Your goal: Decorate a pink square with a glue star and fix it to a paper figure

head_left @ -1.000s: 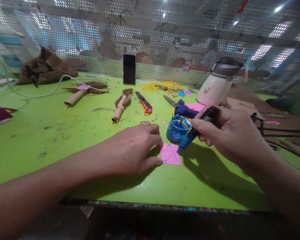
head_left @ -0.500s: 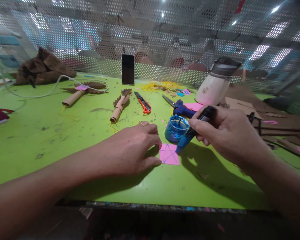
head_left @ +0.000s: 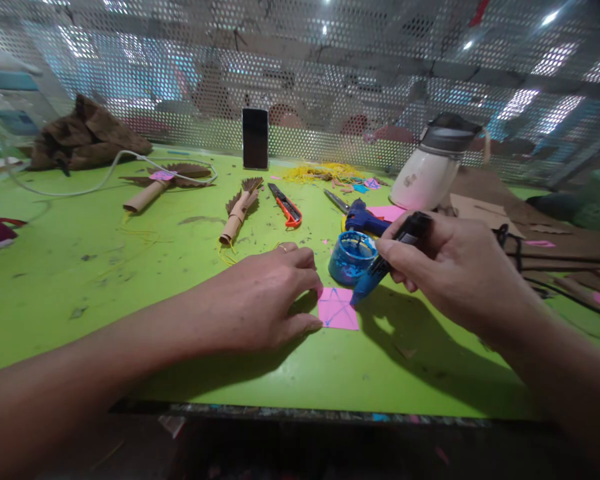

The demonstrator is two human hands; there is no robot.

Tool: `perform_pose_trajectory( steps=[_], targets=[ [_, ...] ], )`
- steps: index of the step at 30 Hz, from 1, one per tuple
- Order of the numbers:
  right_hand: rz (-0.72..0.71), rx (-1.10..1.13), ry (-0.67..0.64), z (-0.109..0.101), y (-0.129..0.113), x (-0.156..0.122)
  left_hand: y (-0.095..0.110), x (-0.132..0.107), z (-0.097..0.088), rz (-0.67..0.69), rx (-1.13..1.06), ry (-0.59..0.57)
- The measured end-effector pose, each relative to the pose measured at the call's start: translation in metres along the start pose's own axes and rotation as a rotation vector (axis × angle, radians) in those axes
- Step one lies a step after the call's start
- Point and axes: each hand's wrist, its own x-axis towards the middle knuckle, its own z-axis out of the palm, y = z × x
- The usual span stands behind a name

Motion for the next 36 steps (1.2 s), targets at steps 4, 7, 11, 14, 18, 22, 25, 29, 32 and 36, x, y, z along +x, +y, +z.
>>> perform_pose_trajectory(
  steps=[4, 7, 11, 14, 18, 22, 25, 29, 32, 36],
  targets=[
    [-0.020, -0.010, 0.006, 0.000, -0.002, 0.000, 0.000, -0.001, 0.001, -0.001, -0.002, 0.004],
    [-0.038, -0.004, 0.022, 0.000, -0.004, -0.001, 0.000, -0.001, 0.001, 0.001, 0.001, 0.003],
    [-0.085, 0.026, 0.149, 0.001, -0.005, -0.004, 0.001, 0.000, 0.000, -0.005, 0.008, -0.003],
    [-0.071, 0.094, 0.273, 0.000, -0.005, -0.006, 0.001, 0.000, 0.000, -0.016, 0.011, -0.015],
    [-0.097, 0.184, 0.246, 0.002, -0.007, -0.008, 0.001, 0.000, 0.000, -0.005, 0.001, -0.008],
    [-0.129, 0.205, 0.090, 0.004, -0.010, -0.009, 0.001, 0.000, 0.000, 0.011, -0.011, 0.014],
    [-0.141, 0.174, 0.063, 0.004, -0.011, -0.010, 0.001, 0.000, 0.000, 0.021, -0.016, 0.017],
    [-0.146, 0.175, 0.013, 0.004, -0.011, -0.010, 0.001, 0.000, 0.000, 0.020, -0.023, 0.025],
    [-0.164, 0.176, -0.032, 0.005, -0.011, -0.010, 0.002, -0.001, 0.000, 0.015, -0.021, 0.027],
    [-0.176, 0.162, -0.051, 0.006, -0.012, -0.010, 0.001, -0.001, 0.001, 0.011, -0.030, 0.028]
  ],
)
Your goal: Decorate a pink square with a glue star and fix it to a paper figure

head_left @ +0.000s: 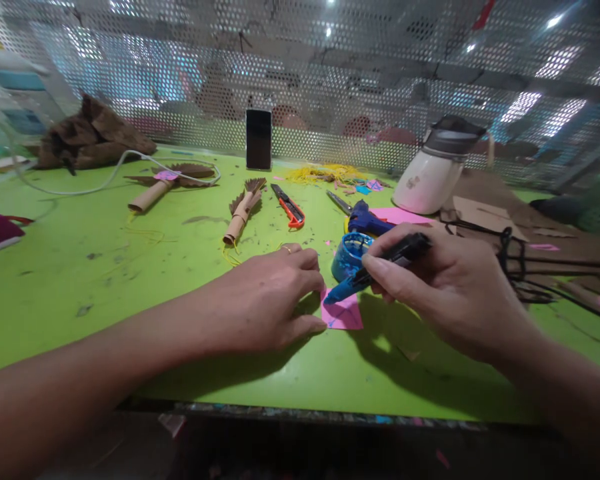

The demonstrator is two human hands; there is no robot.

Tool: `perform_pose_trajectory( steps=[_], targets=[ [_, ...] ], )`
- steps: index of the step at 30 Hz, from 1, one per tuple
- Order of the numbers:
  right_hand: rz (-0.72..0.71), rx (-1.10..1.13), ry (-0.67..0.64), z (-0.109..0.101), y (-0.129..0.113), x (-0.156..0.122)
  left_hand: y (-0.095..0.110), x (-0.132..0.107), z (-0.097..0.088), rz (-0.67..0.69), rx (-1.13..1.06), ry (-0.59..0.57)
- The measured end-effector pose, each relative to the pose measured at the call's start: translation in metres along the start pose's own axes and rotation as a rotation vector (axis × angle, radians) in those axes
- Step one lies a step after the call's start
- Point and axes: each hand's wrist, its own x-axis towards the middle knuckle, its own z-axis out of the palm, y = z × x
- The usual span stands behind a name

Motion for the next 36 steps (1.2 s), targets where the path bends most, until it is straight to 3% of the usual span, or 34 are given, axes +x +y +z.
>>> perform_pose_trajectory(
  steps=[36],
  targets=[
    [0.019, 0.013, -0.031, 0.0025, -0.0010, -0.0015, -0.0003, 0.0011, -0.0005, -0.003, 0.011, -0.011]
  ],
)
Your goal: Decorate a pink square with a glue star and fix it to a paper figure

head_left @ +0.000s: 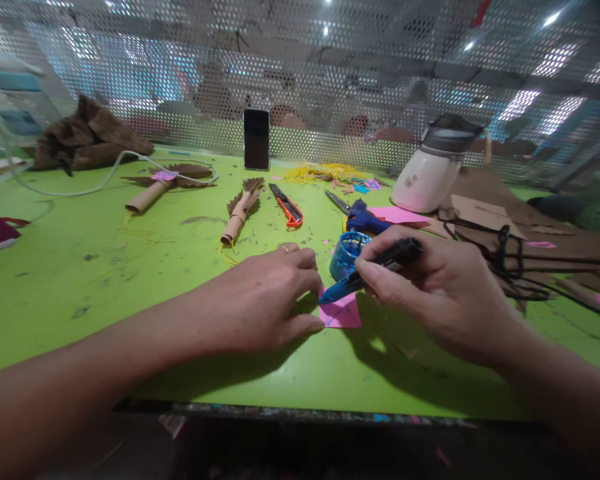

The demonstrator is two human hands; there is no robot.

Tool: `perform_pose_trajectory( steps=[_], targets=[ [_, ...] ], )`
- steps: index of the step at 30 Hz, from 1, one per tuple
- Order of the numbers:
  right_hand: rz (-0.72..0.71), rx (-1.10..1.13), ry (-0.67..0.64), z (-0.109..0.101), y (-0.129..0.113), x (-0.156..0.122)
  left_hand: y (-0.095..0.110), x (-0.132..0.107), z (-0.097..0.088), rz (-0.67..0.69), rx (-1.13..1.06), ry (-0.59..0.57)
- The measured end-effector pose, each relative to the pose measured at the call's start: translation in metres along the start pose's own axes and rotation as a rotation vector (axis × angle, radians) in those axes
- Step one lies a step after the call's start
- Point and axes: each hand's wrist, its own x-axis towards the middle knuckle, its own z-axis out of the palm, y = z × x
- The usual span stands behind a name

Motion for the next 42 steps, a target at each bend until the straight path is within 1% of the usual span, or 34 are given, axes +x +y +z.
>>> perform_pose_trajectory(
  steps=[15, 21, 28, 36, 42],
  targets=[
    [0.014, -0.054, 0.029, -0.0040, -0.0022, 0.0001, 0.0010, -0.0009, -0.0001, 0.004, 0.020, -0.014],
    [-0.031, -0.091, 0.033, -0.0040, -0.0025, 0.0013, 0.0017, 0.0004, -0.0005, -0.016, 0.016, -0.008],
    [-0.076, -0.140, 0.044, -0.0044, -0.0028, 0.0007, -0.0001, 0.0014, 0.0015, 0.004, 0.012, -0.005],
    [-0.049, -0.139, 0.026, -0.0048, -0.0020, -0.0009, -0.0014, 0.0008, 0.0042, 0.019, 0.011, 0.006],
    [-0.054, -0.134, 0.018, -0.0050, -0.0020, -0.0010, -0.0005, -0.0004, 0.0056, -0.002, 0.011, 0.022]
  ],
)
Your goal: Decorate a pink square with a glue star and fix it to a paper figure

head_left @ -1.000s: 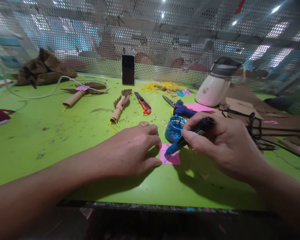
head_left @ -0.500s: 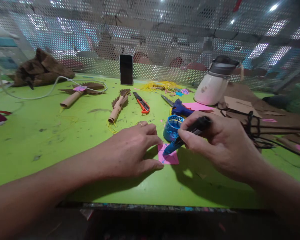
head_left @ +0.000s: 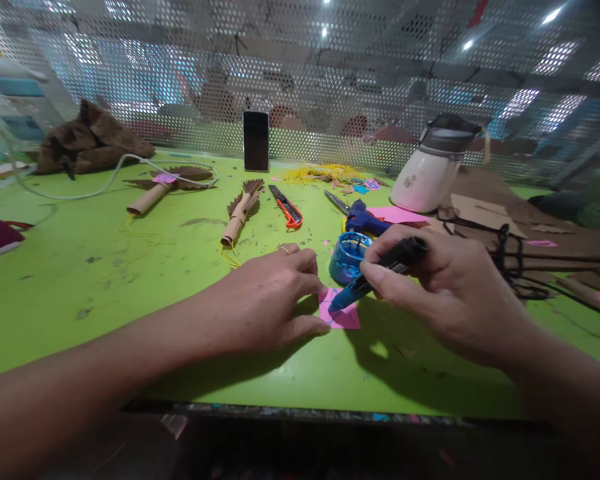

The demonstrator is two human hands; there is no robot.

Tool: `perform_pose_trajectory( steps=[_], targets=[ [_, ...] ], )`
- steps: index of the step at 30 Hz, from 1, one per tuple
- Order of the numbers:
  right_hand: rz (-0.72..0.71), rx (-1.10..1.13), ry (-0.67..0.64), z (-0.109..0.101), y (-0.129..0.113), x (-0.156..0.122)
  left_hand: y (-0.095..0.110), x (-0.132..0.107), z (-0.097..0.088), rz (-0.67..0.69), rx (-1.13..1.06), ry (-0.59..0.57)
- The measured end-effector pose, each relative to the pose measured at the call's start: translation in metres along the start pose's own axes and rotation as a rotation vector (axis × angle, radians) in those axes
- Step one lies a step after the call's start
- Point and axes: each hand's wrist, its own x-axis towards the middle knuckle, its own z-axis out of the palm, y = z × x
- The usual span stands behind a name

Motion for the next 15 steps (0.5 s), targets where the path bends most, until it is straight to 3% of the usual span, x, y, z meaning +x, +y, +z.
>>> perform_pose_trajectory(
  steps=[15],
  targets=[
    [-0.031, -0.001, -0.010, -0.0036, -0.0012, 0.0008, 0.0010, 0.0010, -0.0004, -0.009, 0.019, -0.001]
  ],
)
